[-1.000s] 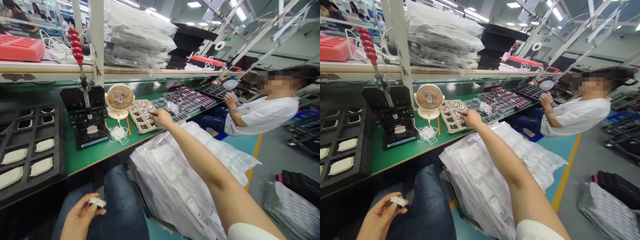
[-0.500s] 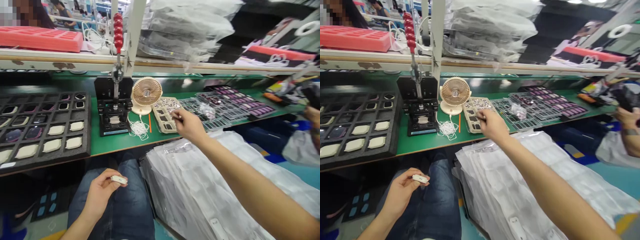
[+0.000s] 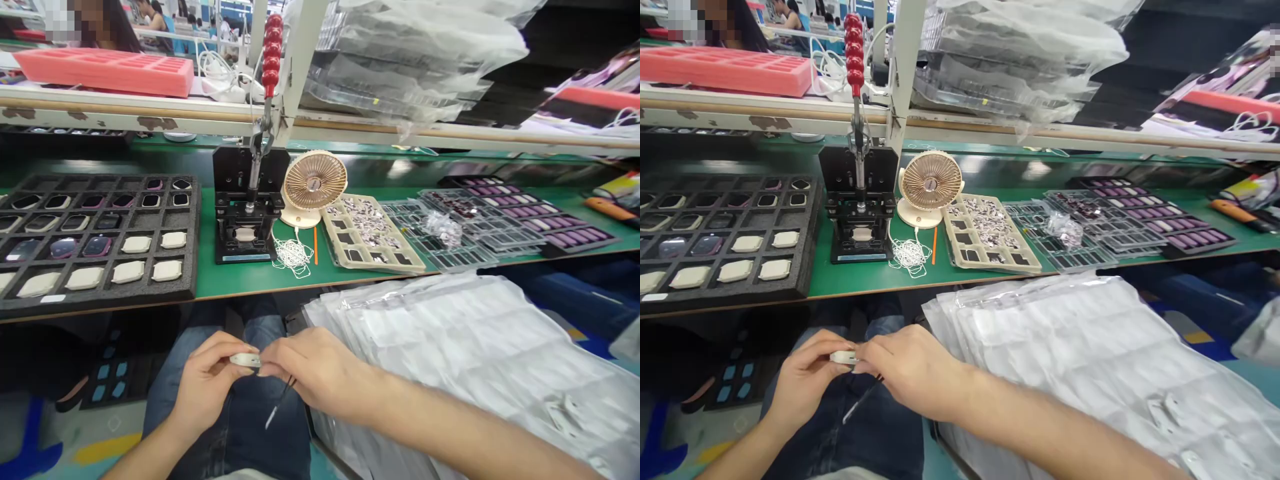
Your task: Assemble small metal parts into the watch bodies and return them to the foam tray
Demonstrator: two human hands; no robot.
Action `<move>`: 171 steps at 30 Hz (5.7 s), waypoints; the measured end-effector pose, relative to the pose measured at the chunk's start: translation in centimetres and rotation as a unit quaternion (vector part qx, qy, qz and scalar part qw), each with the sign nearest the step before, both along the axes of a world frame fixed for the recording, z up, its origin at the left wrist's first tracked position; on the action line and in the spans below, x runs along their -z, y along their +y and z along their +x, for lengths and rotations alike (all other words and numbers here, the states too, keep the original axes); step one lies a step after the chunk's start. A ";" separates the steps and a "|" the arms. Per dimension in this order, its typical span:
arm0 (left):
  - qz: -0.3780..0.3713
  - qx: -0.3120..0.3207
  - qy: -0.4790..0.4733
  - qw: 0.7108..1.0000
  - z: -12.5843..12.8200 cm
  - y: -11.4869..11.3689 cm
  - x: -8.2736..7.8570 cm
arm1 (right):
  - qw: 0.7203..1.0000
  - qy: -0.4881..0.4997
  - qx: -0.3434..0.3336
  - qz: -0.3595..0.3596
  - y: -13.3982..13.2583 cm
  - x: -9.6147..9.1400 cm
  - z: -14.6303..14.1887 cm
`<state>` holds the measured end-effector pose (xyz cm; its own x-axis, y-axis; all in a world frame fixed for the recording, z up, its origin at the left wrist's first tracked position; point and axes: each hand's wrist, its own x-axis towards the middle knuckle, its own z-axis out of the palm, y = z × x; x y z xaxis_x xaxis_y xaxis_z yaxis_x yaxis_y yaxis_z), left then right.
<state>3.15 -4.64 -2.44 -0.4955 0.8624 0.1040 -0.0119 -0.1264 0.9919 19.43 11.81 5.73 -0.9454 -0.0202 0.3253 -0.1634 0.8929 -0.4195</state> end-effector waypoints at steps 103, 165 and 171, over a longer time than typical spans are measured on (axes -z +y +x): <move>-0.045 -0.096 0.553 0.826 -9.3 18.0 1.5 | 0.822 -0.086 0.138 -0.546 6.0 -0.7 -8.0; 0.243 -0.096 0.134 0.956 -2.8 2.4 -4.1 | 0.937 0.176 0.203 -0.222 19.3 -17.0 -21.4; 0.251 -0.092 0.119 0.956 -2.8 2.1 -3.9 | 0.925 0.238 0.199 -0.221 17.8 -17.8 -20.0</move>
<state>0.34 -2.51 1.43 -0.5446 0.5752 0.6104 0.2739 -0.5659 0.7777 -0.55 29.60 23.51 -0.5962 0.5328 0.6006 -0.1187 0.6814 -0.7223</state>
